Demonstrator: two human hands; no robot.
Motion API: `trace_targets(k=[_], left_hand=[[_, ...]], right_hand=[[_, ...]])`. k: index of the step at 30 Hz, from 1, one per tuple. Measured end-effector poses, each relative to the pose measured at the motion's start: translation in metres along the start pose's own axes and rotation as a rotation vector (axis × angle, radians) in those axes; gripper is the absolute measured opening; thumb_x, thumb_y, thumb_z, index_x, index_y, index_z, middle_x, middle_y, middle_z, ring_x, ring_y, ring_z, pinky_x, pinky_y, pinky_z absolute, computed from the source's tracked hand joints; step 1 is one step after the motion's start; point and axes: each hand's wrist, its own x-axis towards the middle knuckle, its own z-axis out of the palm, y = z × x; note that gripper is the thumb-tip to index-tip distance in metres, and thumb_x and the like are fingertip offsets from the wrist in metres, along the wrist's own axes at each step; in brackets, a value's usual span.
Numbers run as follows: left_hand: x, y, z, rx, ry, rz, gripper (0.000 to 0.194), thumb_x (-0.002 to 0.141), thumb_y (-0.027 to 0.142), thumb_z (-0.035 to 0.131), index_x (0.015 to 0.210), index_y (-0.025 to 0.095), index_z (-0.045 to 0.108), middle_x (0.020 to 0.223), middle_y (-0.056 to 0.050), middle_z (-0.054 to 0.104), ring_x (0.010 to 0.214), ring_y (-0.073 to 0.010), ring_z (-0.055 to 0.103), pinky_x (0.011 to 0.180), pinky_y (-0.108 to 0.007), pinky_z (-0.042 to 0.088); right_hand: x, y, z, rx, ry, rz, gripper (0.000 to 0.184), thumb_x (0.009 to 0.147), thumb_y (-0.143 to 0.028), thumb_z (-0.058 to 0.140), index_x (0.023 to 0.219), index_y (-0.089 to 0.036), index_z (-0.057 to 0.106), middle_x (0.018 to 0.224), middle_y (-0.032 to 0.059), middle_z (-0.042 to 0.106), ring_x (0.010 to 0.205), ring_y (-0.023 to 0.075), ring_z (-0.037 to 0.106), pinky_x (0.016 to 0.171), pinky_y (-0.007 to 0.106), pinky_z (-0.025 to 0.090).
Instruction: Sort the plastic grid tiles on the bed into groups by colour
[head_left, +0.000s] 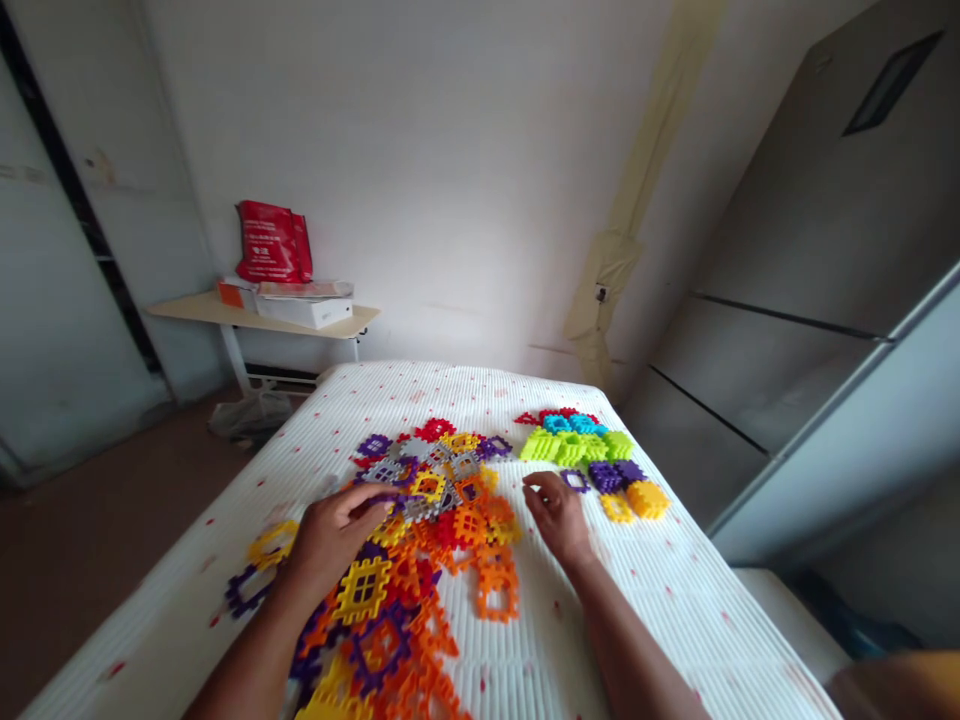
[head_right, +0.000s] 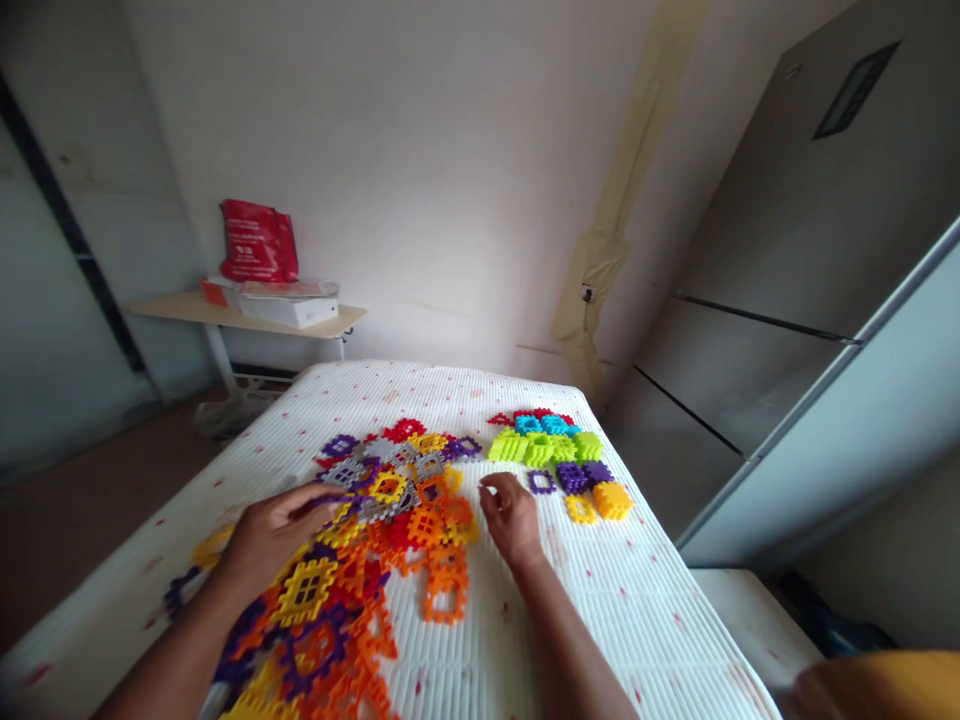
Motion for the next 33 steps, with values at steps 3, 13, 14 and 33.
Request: trace_targets(k=[3, 13, 14, 33], left_hand=[[-0.002, 0.003, 0.009, 0.085, -0.05, 0.121, 0.027, 0.07, 0.026, 0.048, 0.086, 0.023, 0.069, 0.088, 0.001, 0.074, 0.082, -0.0175, 0.067, 0.076, -0.024, 0.052], [-0.009, 0.002, 0.038, 0.384, 0.164, 0.783, 0.033, 0.075, 0.005, 0.042, 0.087, 0.02, 0.069, 0.081, -0.002, 0.074, 0.077, -0.0144, 0.068, 0.077, -0.024, 0.053], [-0.01, 0.003, 0.039, 0.402, 0.193, 0.81, 0.033, 0.076, 0.005, 0.043, 0.088, 0.02, 0.069, 0.081, -0.002, 0.073, 0.076, -0.0144, 0.068, 0.077, -0.024, 0.053], [-0.009, 0.004, 0.032, 0.486, 0.356, 0.801, 0.023, 0.082, 0.025, 0.047, 0.1, 0.033, 0.059, 0.082, 0.002, 0.074, 0.066, -0.0176, 0.069, 0.077, -0.029, 0.052]], right_hand=[[-0.009, -0.036, 0.016, 0.28, -0.171, 0.121, 0.026, 0.082, -0.04, 0.052, 0.087, -0.017, 0.064, 0.071, 0.0014, 0.062, 0.057, 0.0111, 0.052, 0.051, 0.021, 0.041], [-0.025, -0.093, 0.041, 0.361, -0.321, 0.171, 0.037, 0.067, -0.044, 0.071, 0.094, -0.019, 0.065, 0.078, -0.0011, 0.061, 0.067, 0.0106, 0.052, 0.058, 0.02, 0.04], [-0.025, -0.094, 0.041, 0.353, -0.315, 0.172, 0.037, 0.066, -0.044, 0.072, 0.093, -0.019, 0.065, 0.078, -0.0012, 0.061, 0.067, 0.0104, 0.052, 0.059, 0.02, 0.04], [0.022, -0.036, -0.041, -0.385, 0.081, 0.133, 0.03, 0.076, -0.033, 0.06, 0.103, -0.022, 0.065, 0.097, 0.0055, 0.068, 0.09, 0.0214, 0.059, 0.085, 0.033, 0.041]])
